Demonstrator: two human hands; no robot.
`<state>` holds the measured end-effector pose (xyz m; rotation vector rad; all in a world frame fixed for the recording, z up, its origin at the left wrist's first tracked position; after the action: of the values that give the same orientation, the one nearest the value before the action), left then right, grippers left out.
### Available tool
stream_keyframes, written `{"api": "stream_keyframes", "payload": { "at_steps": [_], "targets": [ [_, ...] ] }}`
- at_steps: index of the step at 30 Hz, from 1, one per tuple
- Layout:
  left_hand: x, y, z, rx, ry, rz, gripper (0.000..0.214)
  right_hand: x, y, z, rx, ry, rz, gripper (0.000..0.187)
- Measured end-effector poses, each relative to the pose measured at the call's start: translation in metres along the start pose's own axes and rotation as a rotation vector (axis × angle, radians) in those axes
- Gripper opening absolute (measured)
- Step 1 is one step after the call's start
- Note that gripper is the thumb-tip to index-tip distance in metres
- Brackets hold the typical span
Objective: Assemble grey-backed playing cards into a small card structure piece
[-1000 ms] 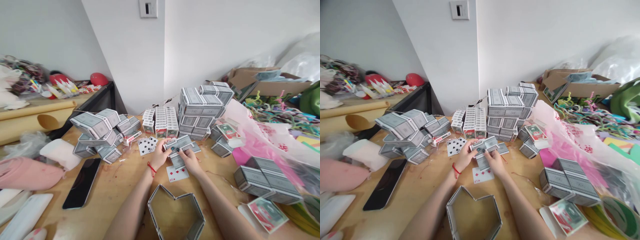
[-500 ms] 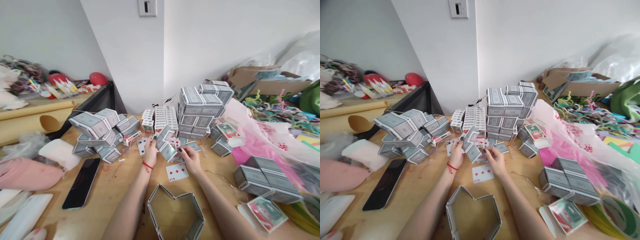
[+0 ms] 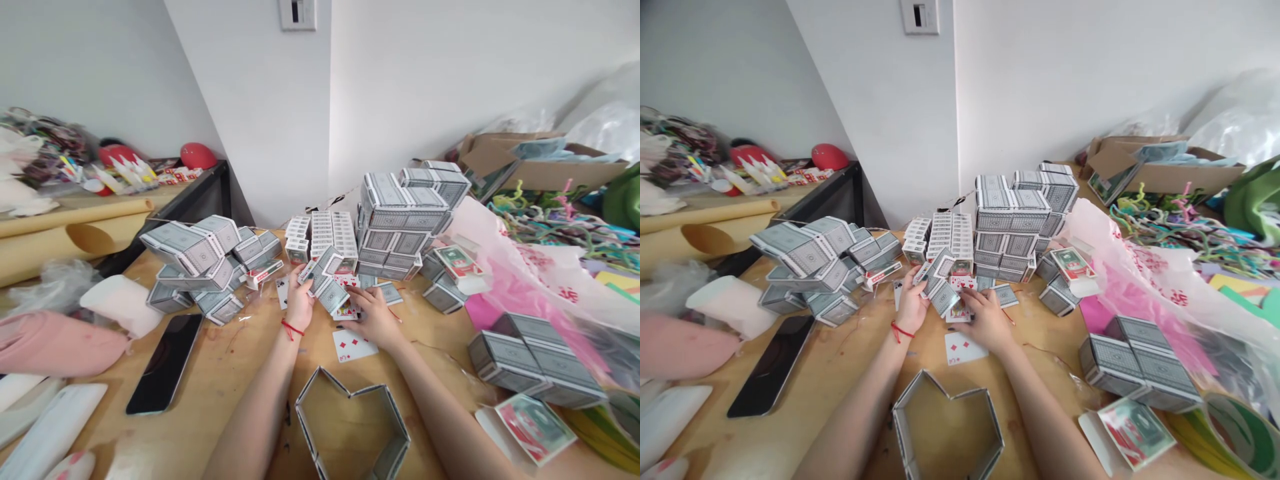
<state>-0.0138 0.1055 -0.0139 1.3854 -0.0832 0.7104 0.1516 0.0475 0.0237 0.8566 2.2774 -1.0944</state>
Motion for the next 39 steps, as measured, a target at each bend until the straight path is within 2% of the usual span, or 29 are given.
{"api": "stream_keyframes", "payload": {
  "at_steps": [6,8,10,14,17,20,23,27,29,31,35,39],
  "targets": [
    [-0.005,0.001,-0.005,0.017,0.023,-0.015,0.041,-0.006,0.006,0.001,0.062,0.104,-0.105,0.026],
    [-0.005,-0.002,-0.006,0.007,0.016,-0.025,0.041,-0.012,0.010,0.002,0.108,0.180,-0.138,0.024],
    [-0.004,-0.003,-0.006,0.031,0.008,-0.047,0.040,-0.020,0.020,0.005,0.219,0.291,-0.134,0.027],
    [-0.003,-0.003,-0.004,0.105,0.015,-0.120,0.035,-0.031,0.048,0.016,0.559,0.500,-0.240,0.029],
    [-0.001,-0.004,-0.002,0.079,-0.011,-0.078,0.038,-0.029,0.058,0.018,0.692,0.554,-0.464,0.028],
    [0.003,-0.002,0.001,0.017,-0.055,0.017,0.044,-0.027,0.064,0.018,0.774,0.583,-0.562,0.028],
    [0.001,0.000,-0.001,-0.042,-0.029,0.069,0.043,-0.023,0.065,0.019,0.824,0.566,-0.679,0.027],
    [-0.003,-0.004,-0.006,-0.126,0.014,0.121,0.036,-0.012,0.048,0.012,0.759,0.411,-0.907,0.033],
    [-0.005,-0.006,-0.008,-0.158,0.023,0.140,0.032,-0.008,0.040,0.011,0.726,0.355,-0.895,0.034],
    [-0.007,-0.007,-0.009,-0.181,0.045,0.176,0.032,-0.002,0.036,0.012,0.742,0.312,-0.866,0.025],
    [-0.012,-0.001,-0.010,-0.156,0.123,0.296,0.045,0.016,0.037,0.019,0.857,0.223,-0.926,0.043],
    [-0.013,0.003,-0.010,-0.135,0.143,0.342,0.050,0.015,0.043,0.024,0.893,0.283,-0.890,0.026]
  ]
}}
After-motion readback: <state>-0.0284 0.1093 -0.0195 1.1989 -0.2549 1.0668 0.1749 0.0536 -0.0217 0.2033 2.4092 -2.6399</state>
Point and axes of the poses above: each hand's wrist, its own z-axis away from the middle knuckle, its own x-axis out of the palm, y = z × x, the point moved 8 cm from there along -z, towards the middle knuckle, and after that the axes turned 15 degrees about y, right-handed, at the moved point
